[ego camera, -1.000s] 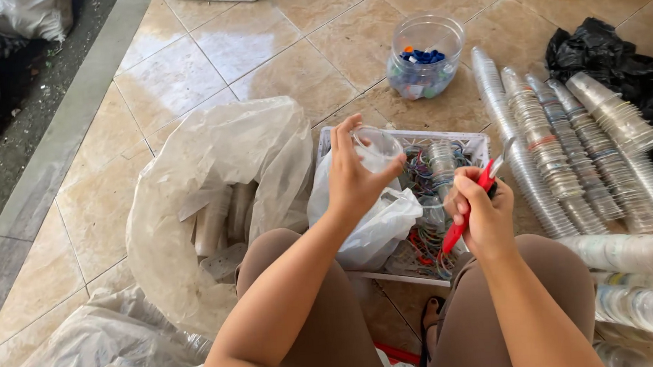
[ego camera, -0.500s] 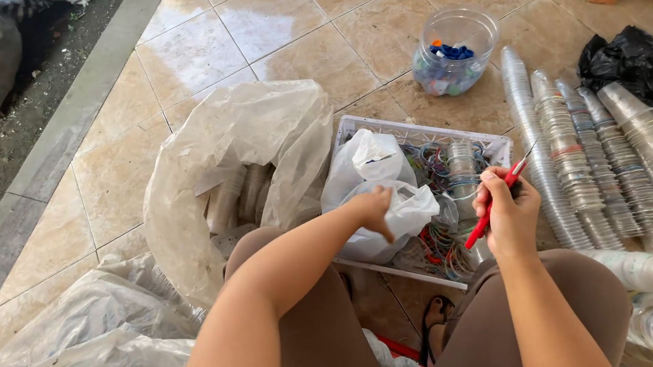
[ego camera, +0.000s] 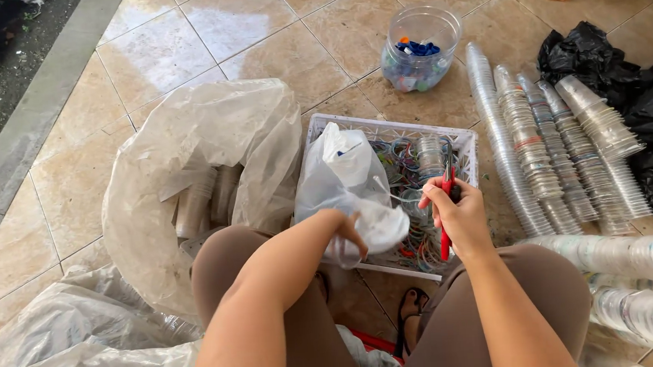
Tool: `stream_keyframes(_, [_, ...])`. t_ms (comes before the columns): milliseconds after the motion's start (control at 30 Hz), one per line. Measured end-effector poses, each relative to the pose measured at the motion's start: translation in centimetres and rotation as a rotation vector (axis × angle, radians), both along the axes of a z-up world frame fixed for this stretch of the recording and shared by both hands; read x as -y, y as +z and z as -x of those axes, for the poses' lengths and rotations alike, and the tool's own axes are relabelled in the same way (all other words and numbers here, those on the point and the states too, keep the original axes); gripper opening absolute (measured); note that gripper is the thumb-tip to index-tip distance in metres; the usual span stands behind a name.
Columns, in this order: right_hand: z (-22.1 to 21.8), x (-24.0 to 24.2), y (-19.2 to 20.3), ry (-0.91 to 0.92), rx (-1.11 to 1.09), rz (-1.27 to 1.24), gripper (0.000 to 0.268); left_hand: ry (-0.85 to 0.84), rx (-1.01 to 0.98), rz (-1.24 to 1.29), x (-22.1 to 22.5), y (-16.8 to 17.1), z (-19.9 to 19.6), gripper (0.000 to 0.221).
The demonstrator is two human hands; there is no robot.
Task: Processing plastic cups by trimming them with a pair of cutters in a recycling center.
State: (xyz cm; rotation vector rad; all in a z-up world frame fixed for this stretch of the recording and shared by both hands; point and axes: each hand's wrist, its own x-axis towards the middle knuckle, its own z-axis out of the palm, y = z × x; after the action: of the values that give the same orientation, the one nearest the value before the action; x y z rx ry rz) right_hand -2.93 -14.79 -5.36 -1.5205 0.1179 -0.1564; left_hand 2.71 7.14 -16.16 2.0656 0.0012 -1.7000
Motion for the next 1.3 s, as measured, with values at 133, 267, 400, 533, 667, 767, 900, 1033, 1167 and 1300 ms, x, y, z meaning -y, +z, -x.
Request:
stream_keyframes(133, [0.1,0.1,0.4,0.022,-0.012,0.008,0.008,-0.387,-0.513,-0.156,-3.1,-18.6,1.1,0.100])
stream_keyframes(267, [0.3,0.1,0.5,0.040,-0.051,0.051,0.008,-0.783,0.123,-0.263,-3.0,-7.1,2.4,0.099])
stream_keyframes(400, [0.2,-0.1,0.7,0.051,-0.053,0.107,0.007,-0.658,1.165,-0.288,-3.6,-3.9,2.2,0.115])
stream_keyframes(533, [-0.1,-0.5,0.6,0.041,-0.045,0.143,0.006,-0.675,1.197,-0.252,-2.2,0.1,1.3,0.133])
stream_keyframes(667, [-0.1,-0.9,0.8,0.061,-0.049,0.176,0.007,-0.706,1.136,-0.164,-0.5,-1.8,-1.2,0.138])
stream_keyframes(767, [-0.1,-1.1,0.6,0.066,-0.065,0.183,0.007,-0.584,0.928,-0.098,0.0,-3.7,-3.3,0.143])
stream_keyframes(900, [-0.3,-1.0,-0.3,0.074,-0.076,0.205,0.007,-0.611,0.821,-0.096,0.3,-10.9,-4.2,0.145])
stream_keyframes(1033, [-0.9,-1.2,-0.3,0.096,-0.105,0.232,0.009,-0.677,0.874,-0.130,1.0,-9.8,-1.9,0.110])
stream_keyframes(1167, [-1.9,-1.9,-1.6,0.135,-0.121,0.249,0.010,-0.788,0.761,-0.159,-0.5,-7.7,0.0,0.085])
stream_keyframes(1300, [-2.0,-3.0,-1.9,0.175,-0.153,0.295,0.010,-0.810,0.650,-0.174,-3.7,-6.8,2.4,0.085])
